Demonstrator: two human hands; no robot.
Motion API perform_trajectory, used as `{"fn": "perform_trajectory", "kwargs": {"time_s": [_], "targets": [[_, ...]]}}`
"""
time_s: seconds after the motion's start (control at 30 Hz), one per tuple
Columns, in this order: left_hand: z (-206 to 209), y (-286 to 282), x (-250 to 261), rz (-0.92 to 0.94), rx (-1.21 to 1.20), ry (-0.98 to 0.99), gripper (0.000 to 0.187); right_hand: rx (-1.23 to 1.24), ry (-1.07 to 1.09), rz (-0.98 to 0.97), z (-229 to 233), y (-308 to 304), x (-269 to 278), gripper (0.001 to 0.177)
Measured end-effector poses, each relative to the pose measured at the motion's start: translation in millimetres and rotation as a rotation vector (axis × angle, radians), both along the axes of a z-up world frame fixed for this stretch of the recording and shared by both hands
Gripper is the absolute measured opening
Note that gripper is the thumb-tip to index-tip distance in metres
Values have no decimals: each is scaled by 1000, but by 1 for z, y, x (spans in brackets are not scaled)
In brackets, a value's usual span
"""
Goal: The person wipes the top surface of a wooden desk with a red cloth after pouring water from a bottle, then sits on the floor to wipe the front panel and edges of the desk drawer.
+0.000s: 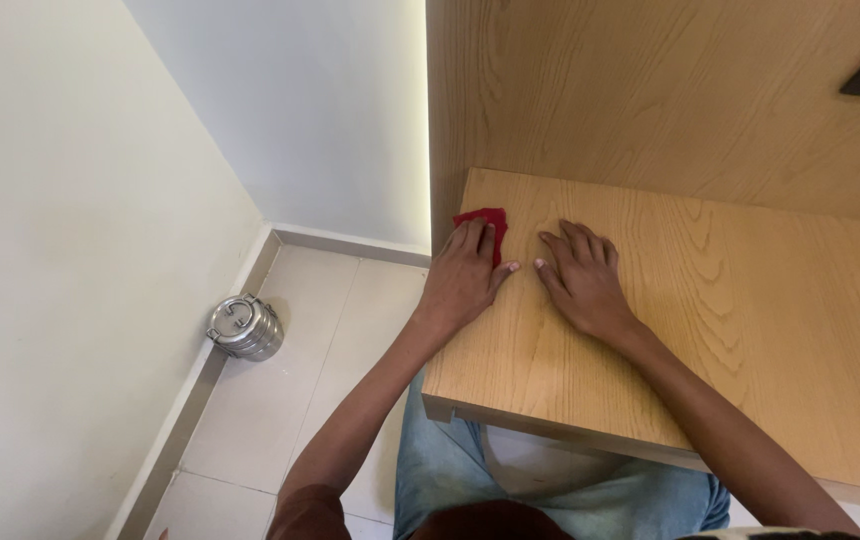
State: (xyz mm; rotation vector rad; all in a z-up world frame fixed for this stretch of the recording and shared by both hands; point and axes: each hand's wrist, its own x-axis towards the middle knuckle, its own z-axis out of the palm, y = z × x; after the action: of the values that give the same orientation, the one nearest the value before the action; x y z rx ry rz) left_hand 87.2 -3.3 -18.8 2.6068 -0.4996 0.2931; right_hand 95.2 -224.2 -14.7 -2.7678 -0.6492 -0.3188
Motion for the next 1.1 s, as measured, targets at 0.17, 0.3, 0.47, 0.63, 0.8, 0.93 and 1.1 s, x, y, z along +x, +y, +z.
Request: {"fn": "perform_trajectory", "kwargs": {"time_s": [0.17,0.3,0.47,0.63,0.8,0.93,1.1], "targets": [[-19,-2,32,-42,62,-29,85,-52,32,-23,-2,2,1,62],[-21,-9,82,-31,70,35,92,-80,26,-15,-1,3,-1,64],[-16,-31,127,82,233,175,97,-94,38,-27,2,4,0,64],[-29,-6,111,-34,44,35,89,-97,43,-19,2,3,-1,63],[-16,5,13,-28,68,5,87,-76,18,7,3,2,-3,64],[5,23,-92,-85,57,5,84,-87,-5,13,1,3,-2,66],[24,28,-152,-104,54,68,83,-93,14,16,0,2,-2,67]]}}
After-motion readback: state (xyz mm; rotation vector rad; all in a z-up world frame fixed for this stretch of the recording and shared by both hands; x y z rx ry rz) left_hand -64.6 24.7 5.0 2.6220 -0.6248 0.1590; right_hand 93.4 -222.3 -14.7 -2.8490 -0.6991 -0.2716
